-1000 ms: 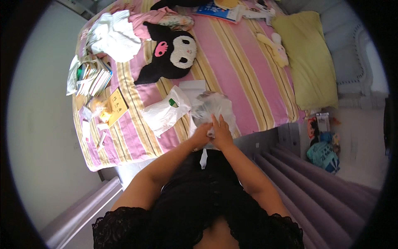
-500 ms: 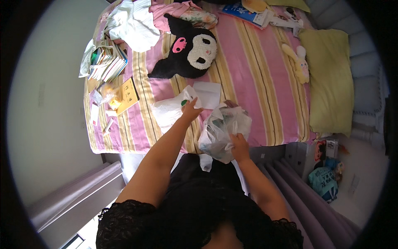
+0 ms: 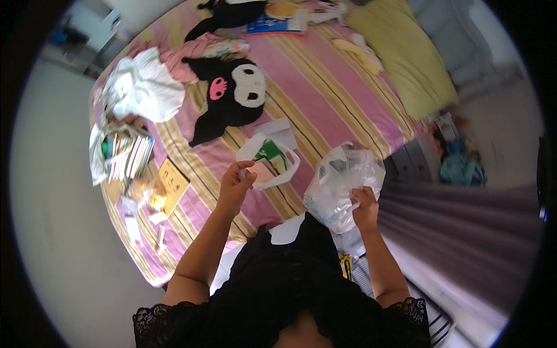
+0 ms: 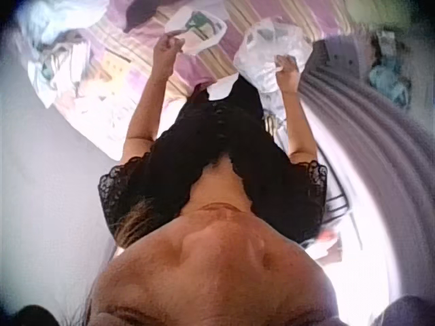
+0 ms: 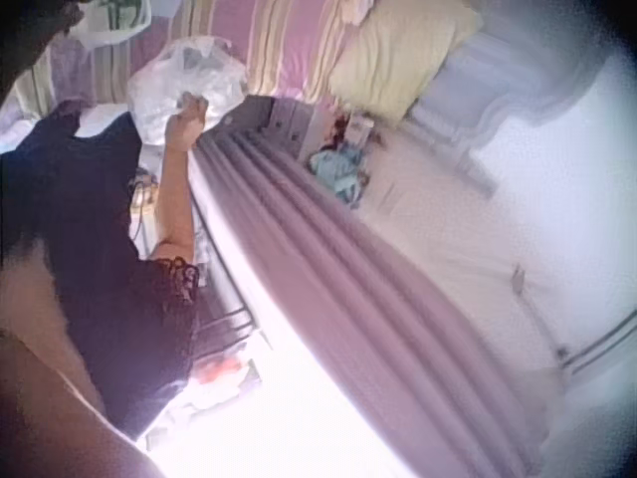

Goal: The person sorts and organizes various items on a bed, including plastic bags, envelopes, and small packages. They place some items into a wire basket and move others around the room, handling them one at a time.

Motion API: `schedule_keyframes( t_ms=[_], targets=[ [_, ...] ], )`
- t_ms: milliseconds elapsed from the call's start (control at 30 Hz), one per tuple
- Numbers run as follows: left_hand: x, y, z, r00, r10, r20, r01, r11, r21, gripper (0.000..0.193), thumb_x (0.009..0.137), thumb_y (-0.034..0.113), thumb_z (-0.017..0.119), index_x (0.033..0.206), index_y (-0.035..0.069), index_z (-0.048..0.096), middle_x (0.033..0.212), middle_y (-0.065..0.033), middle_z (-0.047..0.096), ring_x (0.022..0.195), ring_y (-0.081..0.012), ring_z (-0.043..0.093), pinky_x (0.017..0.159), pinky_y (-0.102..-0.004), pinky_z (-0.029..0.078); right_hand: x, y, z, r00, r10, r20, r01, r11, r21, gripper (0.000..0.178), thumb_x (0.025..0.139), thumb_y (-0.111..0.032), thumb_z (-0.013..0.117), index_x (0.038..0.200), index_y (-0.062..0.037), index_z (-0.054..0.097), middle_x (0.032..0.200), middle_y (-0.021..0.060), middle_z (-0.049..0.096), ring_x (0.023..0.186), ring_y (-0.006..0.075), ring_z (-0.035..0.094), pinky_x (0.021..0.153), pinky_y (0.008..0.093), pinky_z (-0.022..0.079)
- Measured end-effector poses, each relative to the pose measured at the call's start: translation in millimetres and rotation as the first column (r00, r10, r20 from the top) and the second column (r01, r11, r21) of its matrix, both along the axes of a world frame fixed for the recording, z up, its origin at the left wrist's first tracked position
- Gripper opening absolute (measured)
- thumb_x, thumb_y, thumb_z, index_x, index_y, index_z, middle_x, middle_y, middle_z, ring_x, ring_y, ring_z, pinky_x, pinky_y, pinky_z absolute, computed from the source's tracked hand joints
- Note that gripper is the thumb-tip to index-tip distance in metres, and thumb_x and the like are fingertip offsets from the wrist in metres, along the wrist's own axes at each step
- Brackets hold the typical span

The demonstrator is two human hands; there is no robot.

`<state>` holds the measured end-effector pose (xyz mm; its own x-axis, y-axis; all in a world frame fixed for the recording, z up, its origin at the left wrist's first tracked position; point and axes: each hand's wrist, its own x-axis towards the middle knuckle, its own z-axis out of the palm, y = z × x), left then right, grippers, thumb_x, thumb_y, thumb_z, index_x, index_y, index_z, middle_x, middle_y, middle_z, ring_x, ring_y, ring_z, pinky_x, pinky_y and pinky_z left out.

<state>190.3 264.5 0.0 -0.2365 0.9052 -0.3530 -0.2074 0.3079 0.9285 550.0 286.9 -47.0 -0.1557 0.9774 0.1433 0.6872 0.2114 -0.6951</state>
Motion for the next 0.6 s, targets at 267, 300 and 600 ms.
schedule_keyframes(
  t_ms=[267, 300, 600],
  targets=[
    [43.0, -17.3, 111.5, 0.767, -0.64, -0.05, 0.633, 0.741, 0.222, 0.033, 0.084, 0.014, 0.067, 0.113, 0.003, 0.058, 0.079, 0.0023, 0.053, 0.067, -0.0049, 0.049, 0.058, -0.0196, 0.041, -46.3, -129.2, 113.7, 0.967, -0.224, -0.122, 0.24, 0.96, 0.143, 0.04, 0.059, 0.021, 0.053, 0.09, 0.0005, 0.066, 0.087, 0.013, 0.057, 0.069, 0.0236, 0.062, 0.057, 0.0281, 0.047],
    [56.1, -22.3, 114.0, 0.697, -0.695, -0.174, 0.716, 0.664, 0.215, 0.035, 0.083, 0.017, 0.068, 0.113, 0.003, 0.057, 0.08, 0.0009, 0.054, 0.067, -0.0054, 0.05, 0.057, -0.021, 0.042, -47.2, -149.6, 124.9, 0.944, -0.287, -0.163, 0.303, 0.949, 0.086, 0.038, 0.059, 0.02, 0.055, 0.09, 0.0012, 0.066, 0.087, 0.0133, 0.058, 0.07, 0.0239, 0.061, 0.058, 0.0285, 0.047],
    [194.2, -127.9, 107.8, 0.161, -0.661, -0.733, 0.98, 0.017, 0.2, 0.059, 0.066, 0.013, 0.08, 0.115, 0.004, 0.049, 0.09, -0.0144, 0.06, 0.079, -0.0283, 0.059, 0.069, -0.0372, 0.048, -32.8, -311.8, 174.8, 0.842, -0.434, -0.322, 0.495, 0.858, 0.138, 0.034, 0.059, 0.009, 0.062, 0.09, -0.0034, 0.065, 0.085, 0.0113, 0.058, 0.073, 0.0288, 0.059, 0.064, 0.0364, 0.049]
  ],
)
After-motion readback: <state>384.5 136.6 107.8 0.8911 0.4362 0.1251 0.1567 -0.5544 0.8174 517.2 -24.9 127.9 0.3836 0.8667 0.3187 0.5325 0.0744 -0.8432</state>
